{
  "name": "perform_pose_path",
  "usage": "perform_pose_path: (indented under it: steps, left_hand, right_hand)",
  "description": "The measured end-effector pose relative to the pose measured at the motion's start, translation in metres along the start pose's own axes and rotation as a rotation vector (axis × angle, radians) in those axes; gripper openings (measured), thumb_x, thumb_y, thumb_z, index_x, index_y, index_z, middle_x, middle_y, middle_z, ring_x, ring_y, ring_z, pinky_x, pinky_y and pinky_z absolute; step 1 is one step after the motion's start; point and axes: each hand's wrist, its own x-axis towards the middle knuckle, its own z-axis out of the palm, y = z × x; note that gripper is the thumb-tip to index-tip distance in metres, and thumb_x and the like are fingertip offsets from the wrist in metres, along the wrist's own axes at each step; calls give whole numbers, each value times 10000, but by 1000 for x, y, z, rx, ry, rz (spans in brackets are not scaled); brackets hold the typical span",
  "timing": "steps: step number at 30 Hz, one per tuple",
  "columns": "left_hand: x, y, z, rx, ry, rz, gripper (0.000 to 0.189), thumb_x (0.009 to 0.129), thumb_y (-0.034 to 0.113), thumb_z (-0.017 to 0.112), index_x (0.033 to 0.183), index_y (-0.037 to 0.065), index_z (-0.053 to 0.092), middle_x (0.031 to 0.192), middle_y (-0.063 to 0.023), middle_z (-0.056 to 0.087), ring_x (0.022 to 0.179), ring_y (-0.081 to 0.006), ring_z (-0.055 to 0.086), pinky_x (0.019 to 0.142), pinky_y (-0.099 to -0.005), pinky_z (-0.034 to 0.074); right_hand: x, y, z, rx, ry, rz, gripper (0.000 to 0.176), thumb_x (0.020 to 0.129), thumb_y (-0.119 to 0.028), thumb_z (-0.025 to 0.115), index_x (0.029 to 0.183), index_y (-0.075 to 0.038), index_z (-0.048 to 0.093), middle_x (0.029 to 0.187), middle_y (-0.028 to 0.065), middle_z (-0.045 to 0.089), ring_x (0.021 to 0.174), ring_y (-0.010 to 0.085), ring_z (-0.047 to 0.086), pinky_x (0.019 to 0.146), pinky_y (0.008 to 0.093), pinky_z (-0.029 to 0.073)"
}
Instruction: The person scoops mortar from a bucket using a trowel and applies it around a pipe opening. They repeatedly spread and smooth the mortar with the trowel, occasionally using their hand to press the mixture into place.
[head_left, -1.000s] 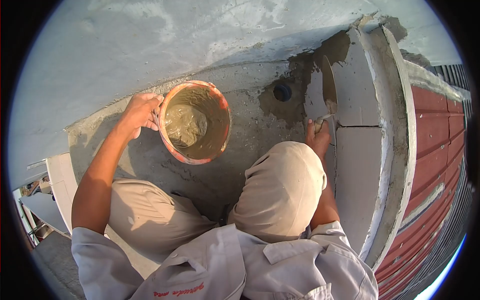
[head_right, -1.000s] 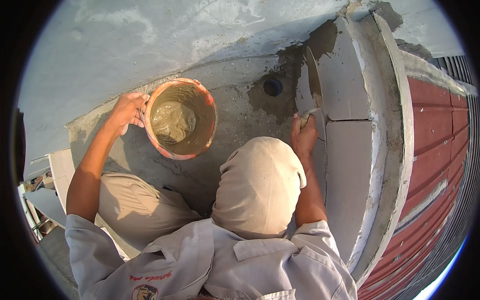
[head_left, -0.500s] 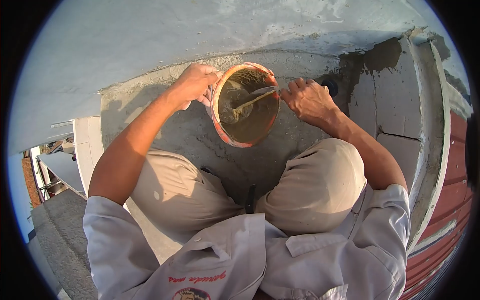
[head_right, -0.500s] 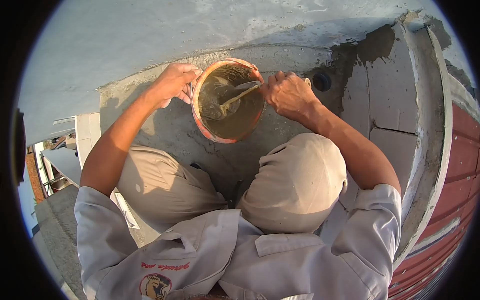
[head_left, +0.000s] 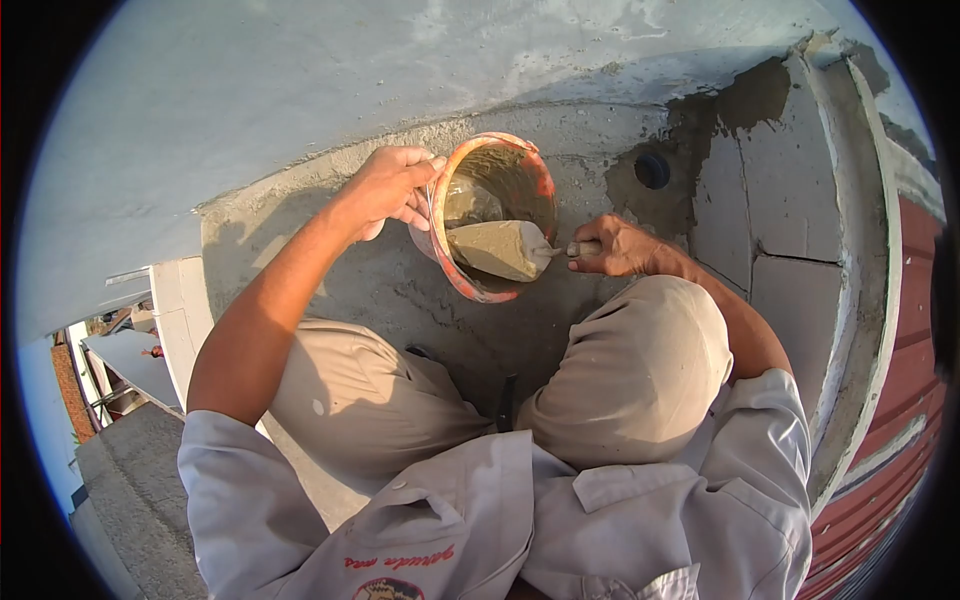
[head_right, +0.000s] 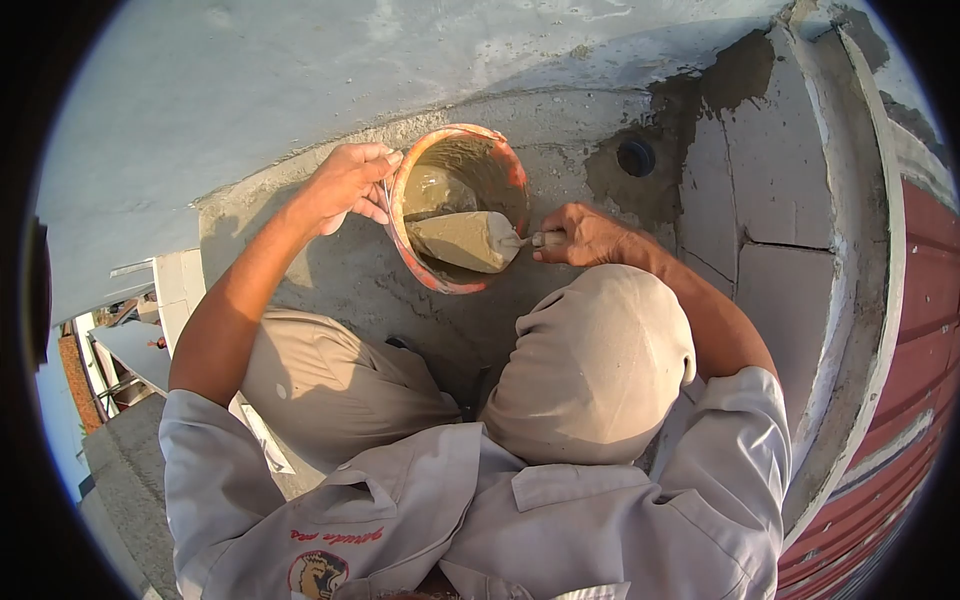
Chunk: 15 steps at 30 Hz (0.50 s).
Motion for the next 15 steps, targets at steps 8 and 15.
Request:
perform_pose_path:
  steps: [8, 15]
  left_hand:
    - [-5, -4, -12, -8, 33, -15, 336, 1068, 346, 549, 1116, 26, 637, 907, -46, 648, 697, -126, 658, 601, -273, 574]
    - [-1, -1, -11, -20, 35, -21, 334, 1066, 349, 558, 1078, 32, 660, 883, -41, 665, 673, -115, 653, 599, -276, 577]
  right_hand:
    - [-88, 32, 56, 479, 662, 190, 219, 891, -194, 757, 979, -10, 677, 749, -1, 577, 719, 117, 520, 642, 328, 427]
    - [-118, 56, 63, 280, 1193, 411, 330, 956, -172, 637, 1227, 10, 583, 859, 231, 698, 732, 221, 682, 683, 374, 534]
